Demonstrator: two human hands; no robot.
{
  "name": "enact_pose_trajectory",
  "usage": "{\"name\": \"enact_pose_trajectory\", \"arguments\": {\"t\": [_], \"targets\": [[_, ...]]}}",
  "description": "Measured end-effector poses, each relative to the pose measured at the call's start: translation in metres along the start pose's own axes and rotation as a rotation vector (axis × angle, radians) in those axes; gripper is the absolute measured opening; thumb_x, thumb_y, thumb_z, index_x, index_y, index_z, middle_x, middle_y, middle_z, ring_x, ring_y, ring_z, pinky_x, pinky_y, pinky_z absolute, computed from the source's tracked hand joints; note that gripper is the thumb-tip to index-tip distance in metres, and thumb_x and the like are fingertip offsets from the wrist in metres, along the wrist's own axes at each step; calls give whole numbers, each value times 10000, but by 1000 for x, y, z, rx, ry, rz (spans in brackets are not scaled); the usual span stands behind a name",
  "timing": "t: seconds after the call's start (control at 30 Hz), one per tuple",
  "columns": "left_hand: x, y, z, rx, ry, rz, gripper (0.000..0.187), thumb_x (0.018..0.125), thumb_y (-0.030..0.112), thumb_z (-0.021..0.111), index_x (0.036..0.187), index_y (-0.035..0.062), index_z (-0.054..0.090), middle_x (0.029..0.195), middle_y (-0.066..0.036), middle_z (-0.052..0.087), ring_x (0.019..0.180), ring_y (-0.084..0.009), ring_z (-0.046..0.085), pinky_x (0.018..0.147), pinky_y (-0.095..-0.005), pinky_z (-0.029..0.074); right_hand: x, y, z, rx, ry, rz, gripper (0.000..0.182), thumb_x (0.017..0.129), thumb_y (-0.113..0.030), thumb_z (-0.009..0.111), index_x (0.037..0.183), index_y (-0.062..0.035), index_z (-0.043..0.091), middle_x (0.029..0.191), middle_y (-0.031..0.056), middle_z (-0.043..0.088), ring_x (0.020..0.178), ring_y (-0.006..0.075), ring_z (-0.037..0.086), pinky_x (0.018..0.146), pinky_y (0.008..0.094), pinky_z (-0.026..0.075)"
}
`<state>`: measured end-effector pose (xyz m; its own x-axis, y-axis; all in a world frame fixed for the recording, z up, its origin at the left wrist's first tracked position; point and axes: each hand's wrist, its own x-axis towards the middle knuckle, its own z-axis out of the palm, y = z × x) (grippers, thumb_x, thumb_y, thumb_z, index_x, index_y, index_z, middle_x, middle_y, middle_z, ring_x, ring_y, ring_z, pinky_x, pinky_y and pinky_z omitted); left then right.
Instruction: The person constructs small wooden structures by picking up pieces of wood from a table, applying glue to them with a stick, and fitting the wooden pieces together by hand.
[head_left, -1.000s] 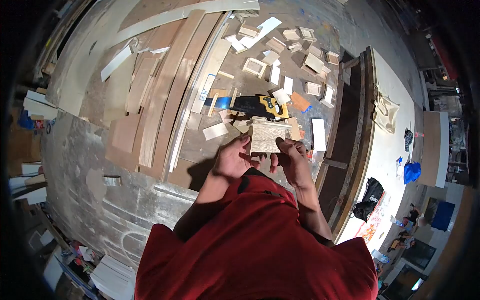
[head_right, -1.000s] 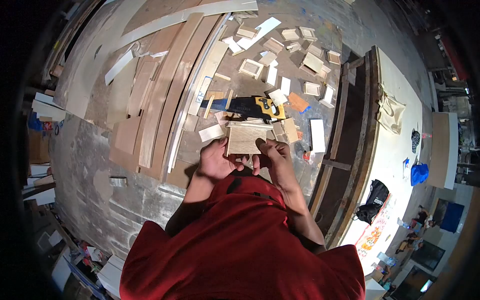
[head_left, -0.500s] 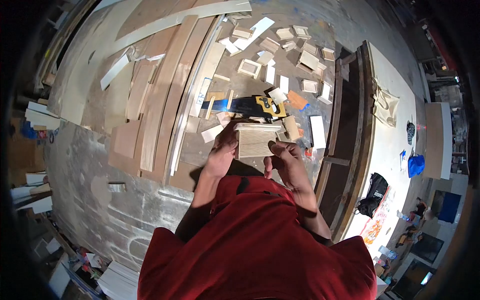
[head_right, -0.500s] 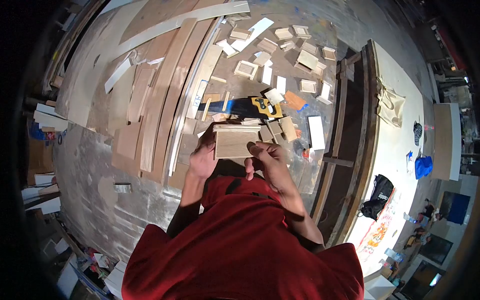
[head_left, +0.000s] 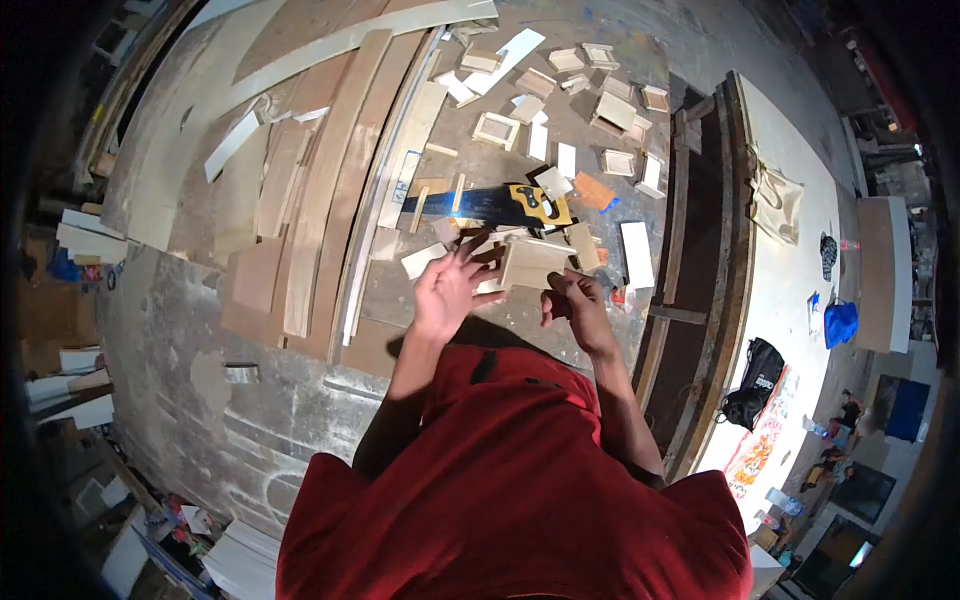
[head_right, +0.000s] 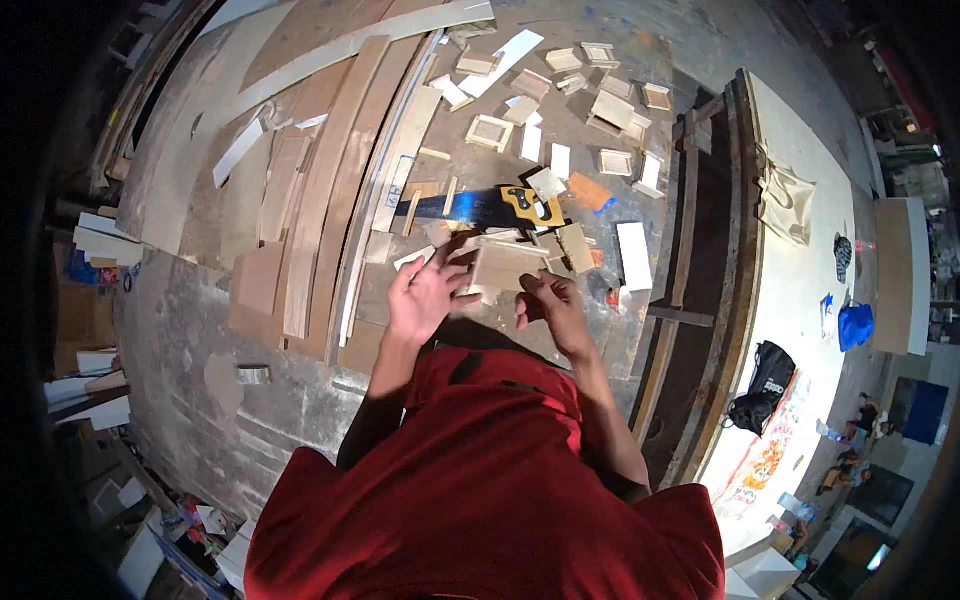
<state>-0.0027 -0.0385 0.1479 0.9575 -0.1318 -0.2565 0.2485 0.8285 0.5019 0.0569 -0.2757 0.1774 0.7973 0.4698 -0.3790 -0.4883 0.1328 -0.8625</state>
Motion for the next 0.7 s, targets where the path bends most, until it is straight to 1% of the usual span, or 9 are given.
{"name": "enact_pose_trajectory", "arguments": {"t": [0.17,0.23,0.27,0.3,0.4,0.57,0.63,0.67,0.7], "targets": [[-15,-3,-52,142,342,-112,701,952,560,403,1477,101,479,1415,-138,580,1165,-288,612,1005,-465,472,2,89,-87,-197,56,156,341,1027,-310,553,1125,-2,664,831,90,651,599,164,655,540,283,546],[-22,-4,-64,144,375,-112,658,968,546,392,1440,106,519,1373,-126,614,1144,-267,620,983,-445,493,-2,125,-112,-270,26,305,364,1033,-328,541,1217,-38,664,841,80,638,601,163,655,524,282,557],[-24,-4,-69,166,411,-94,651,966,535,410,1438,100,519,1334,-115,634,1101,-245,640,949,-436,520,-3,139,-122,-315,-21,341,399,1047,-340,510,1299,-61,641,952,83,681,597,158,652,495,280,555],[-28,-4,-70,187,448,-78,644,965,524,427,1436,93,519,1295,-103,653,1058,-224,661,916,-428,548,-5,144,-124,-307,-19,346,399,1047,-340,510,1299,-61,641,952,83,681,597,158,652,495,280,555],[-33,-5,-69,184,446,-81,614,980,500,425,1419,84,528,1274,-91,662,1027,-207,668,880,-399,568,0,159,-131,-378,-94,289,402,1068,-333,448,1310,-73,636,1161,64,714,617,153,676,463,278,544],[-34,-19,-61,189,446,-91,608,986,505,415,1400,77,539,1245,-91,670,1009,-209,667,877,-390,562,13,161,-141,-559,-97,268,358,1048,-298,471,1246,-57,648,1077,112,733,613,191,704,468,314,556],[-34,-26,-61,132,408,-113,608,988,509,411,1385,70,547,1234,-92,671,1002,-208,667,859,-379,557,20,175,-149,-904,2,287,383,1003,-362,536,1229,-72,646,991,172,738,680,280,732,547,417,584],[-34,-29,-62,136,408,-113,608,988,509,411,1385,70,547,1234,-92,671,1002,-208,667,859,-379,557,22,184,-154,-900,3,286,383,1003,-362,536,1229,-72,646,991,172,738,680,280,732,547,417,584],[-34,-35,-64,165,388,-133,613,984,514,416,1387,71,546,1235,-95,673,1011,-216,672,874,-394,558,26,202,-164,-1088,52,129,417,977,-403,562,1216,-70,640,955,192,734,728,328,730,598,468,580]]}}
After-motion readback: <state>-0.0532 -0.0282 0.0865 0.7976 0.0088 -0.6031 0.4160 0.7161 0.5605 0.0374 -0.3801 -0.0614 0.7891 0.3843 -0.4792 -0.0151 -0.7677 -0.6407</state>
